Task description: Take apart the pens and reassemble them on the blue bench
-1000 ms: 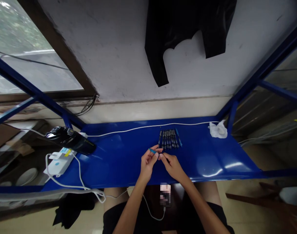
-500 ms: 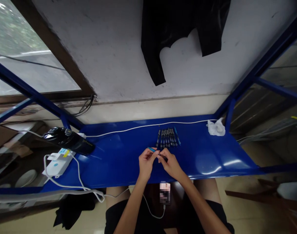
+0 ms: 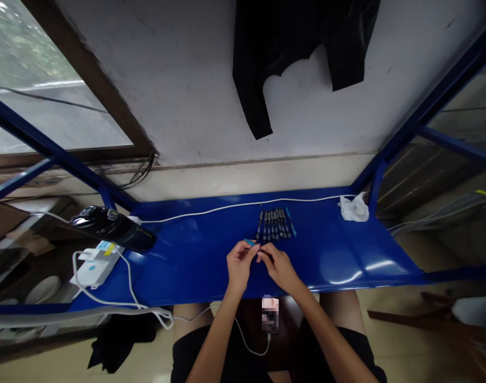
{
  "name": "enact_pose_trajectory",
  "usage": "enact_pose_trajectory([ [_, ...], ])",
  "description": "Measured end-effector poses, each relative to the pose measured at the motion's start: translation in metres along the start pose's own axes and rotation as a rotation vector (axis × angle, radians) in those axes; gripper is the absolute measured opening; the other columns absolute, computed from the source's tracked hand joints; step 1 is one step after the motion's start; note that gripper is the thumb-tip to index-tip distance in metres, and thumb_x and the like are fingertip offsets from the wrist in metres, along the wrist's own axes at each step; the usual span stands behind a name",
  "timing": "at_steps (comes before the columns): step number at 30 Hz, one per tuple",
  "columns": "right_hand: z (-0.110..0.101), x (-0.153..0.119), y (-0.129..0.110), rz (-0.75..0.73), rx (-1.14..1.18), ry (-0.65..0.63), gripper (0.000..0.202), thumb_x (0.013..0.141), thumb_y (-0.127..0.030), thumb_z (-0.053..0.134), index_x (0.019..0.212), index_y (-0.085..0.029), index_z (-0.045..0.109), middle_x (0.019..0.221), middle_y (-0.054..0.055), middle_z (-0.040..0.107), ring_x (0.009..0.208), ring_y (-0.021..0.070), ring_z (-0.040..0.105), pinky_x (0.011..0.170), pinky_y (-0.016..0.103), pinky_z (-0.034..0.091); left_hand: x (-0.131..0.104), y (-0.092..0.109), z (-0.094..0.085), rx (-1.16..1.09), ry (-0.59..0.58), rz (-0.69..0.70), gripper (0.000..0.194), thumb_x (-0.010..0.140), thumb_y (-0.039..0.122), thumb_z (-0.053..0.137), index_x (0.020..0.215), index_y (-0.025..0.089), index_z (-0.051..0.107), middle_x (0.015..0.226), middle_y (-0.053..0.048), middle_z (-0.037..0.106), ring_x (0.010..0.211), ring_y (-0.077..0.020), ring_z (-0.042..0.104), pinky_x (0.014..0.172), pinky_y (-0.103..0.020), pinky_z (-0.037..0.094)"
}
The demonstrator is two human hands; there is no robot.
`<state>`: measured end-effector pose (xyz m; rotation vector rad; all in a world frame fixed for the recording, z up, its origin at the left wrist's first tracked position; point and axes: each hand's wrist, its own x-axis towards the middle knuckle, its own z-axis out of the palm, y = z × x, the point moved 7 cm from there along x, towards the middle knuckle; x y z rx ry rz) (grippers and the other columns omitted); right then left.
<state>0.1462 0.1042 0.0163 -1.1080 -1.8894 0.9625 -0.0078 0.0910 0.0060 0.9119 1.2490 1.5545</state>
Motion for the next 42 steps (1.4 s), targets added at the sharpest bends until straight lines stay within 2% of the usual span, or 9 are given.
enact_pose_trajectory([
  [4,-0.004,0.001,0.005,0.049,0.06,0.032,0.022,0.113,-0.044,0.052,0.098,-0.028,0.052,0.086,0.0,0.078,0.071,0.0189,0.07,0.073,0.031,0.048,0.0,0.001,-0.002,0.03,0.005,0.021,0.025,0.086,0.041,0.09,0.089,0.019,0.079,0.085,-0.004,0.076,0.082,-0.0184,0.071,0.08,-0.03,0.056],
  [7,-0.004,0.001,0.004,0.055,0.064,0.026,0.022,0.112,-0.045,0.054,0.098,-0.028,0.054,0.08,-0.002,0.076,0.07,0.0185,0.07,0.074,0.03,0.047,0.001,0.003,0.001,-0.035,-0.026,0.02,0.03,0.085,0.04,0.092,0.103,0.021,0.078,0.097,-0.005,0.078,0.092,-0.0203,0.074,0.086,-0.031,0.058],
  [11,-0.002,0.001,-0.001,0.027,0.0,-0.006,0.023,0.112,-0.048,0.053,0.115,-0.027,0.064,0.082,-0.001,0.075,0.072,0.0195,0.071,0.073,0.031,0.048,0.001,0.004,0.007,-0.055,-0.114,-0.005,0.038,0.091,0.043,0.086,0.122,0.021,0.078,0.119,-0.012,0.081,0.112,-0.0265,0.076,0.1,-0.038,0.058],
  [14,-0.002,0.001,-0.003,0.001,-0.005,-0.019,0.03,0.116,-0.045,0.044,0.121,-0.027,0.067,0.083,0.0,0.074,0.074,0.019,0.071,0.076,0.031,0.05,0.0,0.003,0.008,-0.059,-0.137,-0.03,0.032,0.092,0.042,0.085,0.113,0.02,0.08,0.111,-0.011,0.083,0.108,-0.0269,0.078,0.096,-0.037,0.06],
  [17,-0.002,0.001,-0.003,-0.003,-0.009,-0.012,0.029,0.116,-0.045,0.045,0.112,-0.027,0.067,0.083,0.0,0.074,0.074,0.0185,0.07,0.076,0.031,0.049,0.0,0.001,0.004,-0.064,-0.073,-0.024,0.026,0.087,0.04,0.09,0.097,0.02,0.077,0.104,-0.008,0.081,0.1,-0.0241,0.078,0.091,-0.034,0.06],
  [20,-0.002,0.001,-0.001,-0.001,-0.022,0.0,0.026,0.115,-0.045,0.048,0.105,-0.027,0.065,0.085,0.001,0.074,0.078,0.0191,0.071,0.078,0.032,0.048,0.0,0.001,0.003,-0.06,-0.026,-0.011,0.028,0.084,0.04,0.092,0.088,0.02,0.073,0.102,-0.007,0.079,0.098,-0.0227,0.078,0.089,-0.034,0.06],
  [28,-0.002,0.0,0.004,0.02,0.057,0.031,0.022,0.113,-0.045,0.053,0.101,-0.027,0.059,0.087,0.001,0.076,0.078,0.0201,0.072,0.078,0.032,0.05,0.001,-0.004,0.002,-0.051,-0.019,-0.003,0.028,0.084,0.041,0.092,0.088,0.02,0.073,0.098,-0.005,0.077,0.091,-0.0198,0.075,0.086,-0.031,0.058],
  [35,-0.002,0.001,0.005,0.004,0.062,0.043,0.02,0.112,-0.043,0.054,0.115,-0.027,0.066,0.089,0.002,0.076,0.081,0.021,0.073,0.081,0.033,0.052,0.002,-0.003,0.001,-0.055,-0.003,-0.004,0.029,0.084,0.039,0.092,0.086,0.02,0.071,0.098,-0.005,0.076,0.091,-0.0189,0.073,0.087,-0.031,0.057],
  [42,-0.003,0.0,0.005,-0.007,0.042,0.059,0.021,0.113,-0.043,0.053,0.108,-0.027,0.067,0.092,0.004,0.078,0.082,0.0215,0.073,0.08,0.033,0.052,0.0,0.0,0.003,-0.044,-0.019,-0.014,0.028,0.084,0.04,0.092,0.089,0.02,0.074,0.094,-0.005,0.076,0.089,-0.0197,0.074,0.083,-0.031,0.058],
])
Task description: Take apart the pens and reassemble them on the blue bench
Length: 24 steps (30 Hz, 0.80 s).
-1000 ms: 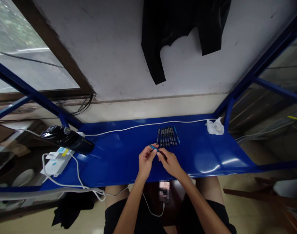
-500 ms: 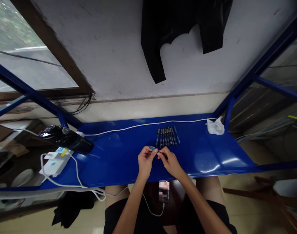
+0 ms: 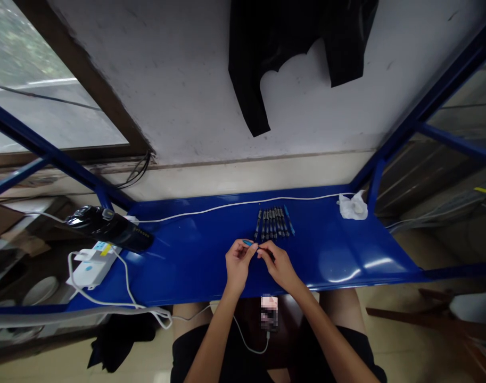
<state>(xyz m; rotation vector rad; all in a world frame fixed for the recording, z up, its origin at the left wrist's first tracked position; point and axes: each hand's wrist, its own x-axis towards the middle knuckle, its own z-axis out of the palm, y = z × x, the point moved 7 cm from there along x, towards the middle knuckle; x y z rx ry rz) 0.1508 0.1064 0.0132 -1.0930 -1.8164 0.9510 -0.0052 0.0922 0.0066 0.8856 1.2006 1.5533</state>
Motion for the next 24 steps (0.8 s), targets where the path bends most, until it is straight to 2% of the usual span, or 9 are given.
enact_pose_trajectory([
  [4,-0.001,-0.001,-0.002,-0.016,-0.025,0.026,0.019,0.112,-0.039,0.055,0.107,-0.027,0.068,0.094,0.004,0.079,0.085,0.0215,0.074,0.081,0.032,0.052,-0.001,0.0,0.001,-0.01,-0.02,-0.004,0.028,0.086,0.041,0.091,0.094,0.02,0.075,0.091,-0.004,0.077,0.086,-0.0198,0.074,0.083,-0.032,0.059],
  [12,-0.005,-0.004,-0.007,-0.106,-0.094,0.112,0.015,0.112,-0.034,0.058,0.111,-0.026,0.07,0.105,0.005,0.078,0.097,0.0224,0.074,0.087,0.033,0.053,-0.002,0.0,0.001,0.025,-0.041,0.024,0.028,0.087,0.042,0.09,0.099,0.021,0.076,0.098,-0.007,0.08,0.098,-0.0227,0.077,0.09,-0.033,0.059],
  [17,-0.006,-0.004,-0.011,-0.142,-0.119,0.129,0.014,0.112,-0.032,0.058,0.113,-0.027,0.071,0.105,0.006,0.078,0.098,0.0238,0.074,0.089,0.036,0.055,-0.002,0.001,0.001,0.041,-0.043,0.025,0.028,0.088,0.043,0.089,0.099,0.02,0.076,0.099,-0.007,0.08,0.096,-0.0226,0.076,0.09,-0.033,0.057],
  [22,-0.009,-0.005,-0.008,-0.136,-0.144,0.166,0.014,0.111,-0.032,0.059,0.113,-0.026,0.071,0.106,0.007,0.078,0.099,0.0247,0.074,0.09,0.037,0.057,0.002,-0.004,-0.012,-0.029,0.07,0.044,0.029,0.09,0.045,0.088,0.097,0.021,0.073,0.083,-0.001,0.072,0.08,-0.0161,0.069,0.082,-0.028,0.053],
  [24,-0.009,-0.004,-0.006,-0.116,-0.133,0.164,0.014,0.11,-0.034,0.06,0.113,-0.026,0.071,0.104,0.006,0.077,0.095,0.0238,0.074,0.087,0.036,0.057,0.003,-0.005,-0.013,-0.056,0.072,0.051,0.029,0.09,0.045,0.087,0.097,0.02,0.073,0.084,-0.001,0.071,0.08,-0.0153,0.067,0.082,-0.027,0.052],
])
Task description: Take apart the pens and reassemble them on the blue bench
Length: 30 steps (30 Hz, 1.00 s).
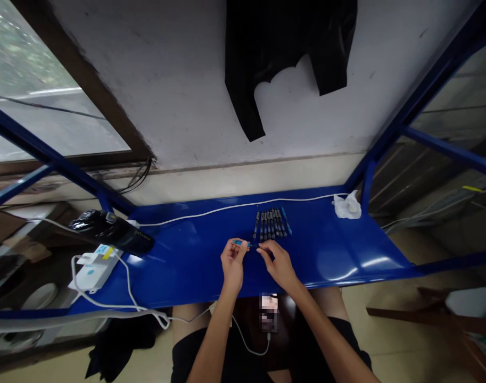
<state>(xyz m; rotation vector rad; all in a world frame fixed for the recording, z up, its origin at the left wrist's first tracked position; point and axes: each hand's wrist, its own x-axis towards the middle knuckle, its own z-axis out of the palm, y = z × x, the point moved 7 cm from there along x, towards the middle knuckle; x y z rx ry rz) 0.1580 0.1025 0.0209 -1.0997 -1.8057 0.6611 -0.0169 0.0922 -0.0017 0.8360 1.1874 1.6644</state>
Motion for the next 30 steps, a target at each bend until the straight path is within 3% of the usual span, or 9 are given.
enact_pose_trajectory([
  [4,0.004,0.003,-0.005,-0.01,0.005,-0.061,0.021,0.112,-0.036,0.056,0.123,-0.027,0.071,0.111,0.007,0.078,0.096,0.0232,0.075,0.088,0.035,0.058,0.0,0.001,0.007,0.033,-0.07,0.009,0.027,0.091,0.044,0.087,0.097,0.02,0.075,0.091,-0.003,0.073,0.083,-0.0161,0.067,0.082,-0.027,0.053],
  [8,0.006,0.005,-0.011,-0.012,-0.103,-0.111,0.029,0.115,-0.037,0.047,0.124,-0.028,0.073,0.11,0.008,0.078,0.098,0.024,0.076,0.089,0.035,0.058,0.003,0.0,0.005,-0.045,-0.023,0.025,0.031,0.095,0.049,0.081,0.097,0.019,0.075,0.094,-0.004,0.073,0.08,-0.0149,0.069,0.08,-0.027,0.055],
  [17,0.01,0.003,-0.012,-0.035,-0.219,-0.111,0.029,0.116,-0.038,0.044,0.119,-0.028,0.071,0.109,0.007,0.079,0.095,0.0241,0.077,0.085,0.033,0.056,0.003,0.002,0.006,-0.22,-0.002,0.025,0.04,0.103,0.06,0.067,0.116,0.022,0.063,0.096,-0.007,0.08,0.087,-0.0193,0.08,0.079,-0.029,0.06],
  [30,0.007,0.003,-0.011,-0.008,-0.112,-0.103,0.027,0.115,-0.039,0.045,0.121,-0.028,0.07,0.111,0.005,0.079,0.095,0.0224,0.077,0.086,0.032,0.055,0.011,0.004,-0.005,-0.409,0.054,-0.012,0.041,0.1,0.059,0.072,0.118,0.024,0.062,0.129,-0.018,0.08,0.124,-0.0312,0.076,0.098,-0.044,0.055],
])
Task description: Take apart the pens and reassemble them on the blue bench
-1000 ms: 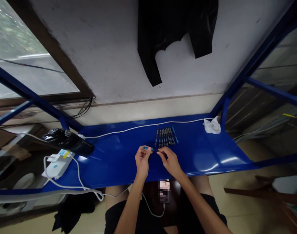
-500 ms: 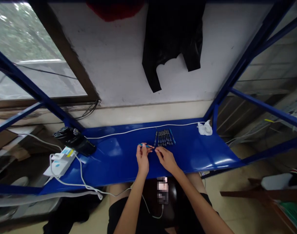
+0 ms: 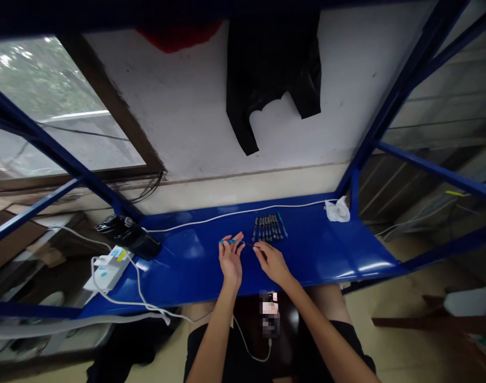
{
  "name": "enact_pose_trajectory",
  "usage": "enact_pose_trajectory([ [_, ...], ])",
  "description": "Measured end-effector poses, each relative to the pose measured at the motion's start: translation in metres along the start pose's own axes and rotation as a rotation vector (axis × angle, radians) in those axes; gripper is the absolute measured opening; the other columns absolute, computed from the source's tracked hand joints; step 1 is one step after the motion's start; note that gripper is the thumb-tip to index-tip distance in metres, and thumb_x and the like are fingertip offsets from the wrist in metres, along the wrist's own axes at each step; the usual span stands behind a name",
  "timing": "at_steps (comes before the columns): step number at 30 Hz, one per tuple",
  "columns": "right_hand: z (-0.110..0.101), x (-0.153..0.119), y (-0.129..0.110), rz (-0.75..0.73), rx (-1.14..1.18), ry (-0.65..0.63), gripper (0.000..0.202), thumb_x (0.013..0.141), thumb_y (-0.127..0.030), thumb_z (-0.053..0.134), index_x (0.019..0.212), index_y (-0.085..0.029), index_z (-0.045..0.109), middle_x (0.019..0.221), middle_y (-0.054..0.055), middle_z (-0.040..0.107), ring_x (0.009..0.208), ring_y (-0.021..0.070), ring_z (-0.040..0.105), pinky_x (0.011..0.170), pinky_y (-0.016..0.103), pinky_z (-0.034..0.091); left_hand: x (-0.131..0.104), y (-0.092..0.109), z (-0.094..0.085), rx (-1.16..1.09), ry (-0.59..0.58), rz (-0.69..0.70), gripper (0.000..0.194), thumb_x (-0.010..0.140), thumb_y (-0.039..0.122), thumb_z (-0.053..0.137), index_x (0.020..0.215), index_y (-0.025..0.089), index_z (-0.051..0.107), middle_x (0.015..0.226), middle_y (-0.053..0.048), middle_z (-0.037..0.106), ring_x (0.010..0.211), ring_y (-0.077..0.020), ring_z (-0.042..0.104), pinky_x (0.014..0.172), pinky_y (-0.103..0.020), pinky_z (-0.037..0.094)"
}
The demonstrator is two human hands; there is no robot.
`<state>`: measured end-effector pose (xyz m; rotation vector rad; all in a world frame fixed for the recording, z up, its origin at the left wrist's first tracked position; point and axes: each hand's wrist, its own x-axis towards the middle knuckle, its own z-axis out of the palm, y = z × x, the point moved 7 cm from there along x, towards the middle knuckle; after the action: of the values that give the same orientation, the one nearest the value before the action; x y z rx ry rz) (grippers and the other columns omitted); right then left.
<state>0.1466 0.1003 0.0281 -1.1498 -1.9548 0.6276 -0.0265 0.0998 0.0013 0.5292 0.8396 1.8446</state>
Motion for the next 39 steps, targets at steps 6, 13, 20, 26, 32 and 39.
enact_pose_trajectory([
  [6,-0.004,0.002,-0.001,0.014,0.073,0.029,0.027,0.115,-0.04,0.047,0.118,-0.028,0.07,0.108,0.004,0.08,0.09,0.0217,0.077,0.084,0.033,0.056,0.003,-0.002,-0.01,-0.069,0.022,-0.043,0.038,0.1,0.059,0.071,0.117,0.026,0.064,0.141,-0.016,0.076,0.137,-0.0304,0.07,0.111,-0.048,0.05],
  [13,-0.006,0.005,0.003,0.052,0.124,0.04,0.027,0.114,-0.042,0.05,0.116,-0.027,0.071,0.105,0.005,0.081,0.089,0.0222,0.077,0.082,0.033,0.057,0.006,-0.006,-0.014,-0.123,0.019,-0.094,0.03,0.101,0.054,0.071,0.108,0.025,0.067,0.146,-0.015,0.074,0.143,-0.0297,0.065,0.116,-0.048,0.046],
  [20,-0.001,0.004,0.006,0.048,0.133,0.001,0.024,0.113,-0.041,0.053,0.117,-0.027,0.072,0.11,0.005,0.081,0.092,0.0221,0.078,0.086,0.034,0.058,0.003,-0.005,-0.01,-0.095,0.031,-0.09,0.033,0.099,0.054,0.076,0.109,0.024,0.064,0.141,-0.016,0.076,0.134,-0.0298,0.071,0.107,-0.044,0.051],
  [26,0.001,0.004,0.008,0.047,0.127,-0.006,0.024,0.113,-0.041,0.053,0.116,-0.028,0.073,0.11,0.005,0.081,0.092,0.0226,0.077,0.087,0.035,0.059,0.001,-0.006,-0.001,-0.001,0.002,-0.097,0.038,0.098,0.056,0.076,0.114,0.024,0.063,0.125,-0.015,0.082,0.107,-0.0253,0.079,0.092,-0.038,0.055],
  [32,0.003,0.003,0.009,0.046,0.123,-0.014,0.023,0.112,-0.04,0.054,0.116,-0.029,0.074,0.111,0.005,0.081,0.094,0.0231,0.078,0.088,0.036,0.059,0.001,-0.005,-0.001,0.036,-0.004,-0.083,0.039,0.098,0.058,0.076,0.115,0.025,0.062,0.123,-0.012,0.082,0.102,-0.023,0.079,0.089,-0.036,0.056],
  [39,0.0,0.003,0.007,0.048,0.128,-0.013,0.023,0.112,-0.04,0.055,0.116,-0.028,0.074,0.109,0.005,0.081,0.092,0.0228,0.077,0.087,0.036,0.059,-0.005,-0.006,0.007,0.153,-0.055,-0.057,0.038,0.097,0.053,0.078,0.119,0.023,0.067,0.102,-0.008,0.081,0.095,-0.0194,0.077,0.086,-0.031,0.056],
])
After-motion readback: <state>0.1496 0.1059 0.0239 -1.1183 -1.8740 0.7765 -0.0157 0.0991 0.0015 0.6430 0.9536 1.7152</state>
